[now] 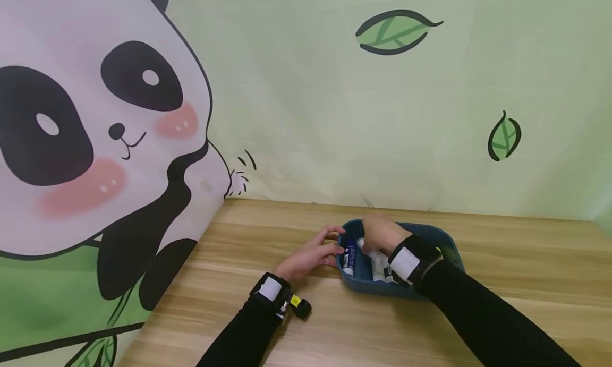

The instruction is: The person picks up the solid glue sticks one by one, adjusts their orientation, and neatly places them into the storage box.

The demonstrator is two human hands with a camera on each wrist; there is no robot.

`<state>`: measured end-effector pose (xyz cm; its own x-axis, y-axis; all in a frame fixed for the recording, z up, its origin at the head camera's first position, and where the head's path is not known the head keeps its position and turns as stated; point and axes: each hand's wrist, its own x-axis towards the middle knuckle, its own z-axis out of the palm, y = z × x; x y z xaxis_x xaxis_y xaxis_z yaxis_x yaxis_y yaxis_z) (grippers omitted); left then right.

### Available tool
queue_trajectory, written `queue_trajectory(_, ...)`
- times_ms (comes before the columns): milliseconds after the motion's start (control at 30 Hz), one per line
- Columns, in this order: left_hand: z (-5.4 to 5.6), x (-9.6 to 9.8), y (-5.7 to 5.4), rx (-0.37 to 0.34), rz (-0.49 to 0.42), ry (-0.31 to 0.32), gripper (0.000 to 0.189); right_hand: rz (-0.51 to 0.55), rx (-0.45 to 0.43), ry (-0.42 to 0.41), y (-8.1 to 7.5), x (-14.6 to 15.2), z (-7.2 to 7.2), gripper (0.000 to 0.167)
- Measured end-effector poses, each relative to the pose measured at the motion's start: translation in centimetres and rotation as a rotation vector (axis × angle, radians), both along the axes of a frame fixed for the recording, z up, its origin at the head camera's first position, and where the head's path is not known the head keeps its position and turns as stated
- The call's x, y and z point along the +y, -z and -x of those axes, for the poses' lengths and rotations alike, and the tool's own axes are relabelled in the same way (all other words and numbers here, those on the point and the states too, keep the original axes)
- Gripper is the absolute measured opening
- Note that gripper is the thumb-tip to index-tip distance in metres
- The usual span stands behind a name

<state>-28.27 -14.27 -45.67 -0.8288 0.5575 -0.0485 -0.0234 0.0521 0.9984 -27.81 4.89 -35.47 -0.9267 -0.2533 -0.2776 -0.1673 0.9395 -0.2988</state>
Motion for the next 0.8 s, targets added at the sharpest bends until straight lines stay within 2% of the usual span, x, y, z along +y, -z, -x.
queue_trajectory(200,0.1,0.1,0.5,-0.016,-0.009,-0.004,0.043,-0.041,-0.019,-0.010,0.6,-0.4,0.1,0.032)
queue_trajectory(433,0.1,0.0,0.5,-0.015,-0.009,0.002,0.042,-0.073,-0.063,-0.098,1.4,-0.5,0.9,0.015)
queue_trajectory(600,0.1,0.0,0.4,-0.004,-0.008,0.013,0.042,-0.081,-0.097,-0.106,1.8,-0.6,1.2,0.008)
queue_trajectory(800,0.0,-0.1,0.3,0.014,0.000,0.018,0.041,-0.088,-0.110,-0.111,1.6,-0.8,0.9,0.007)
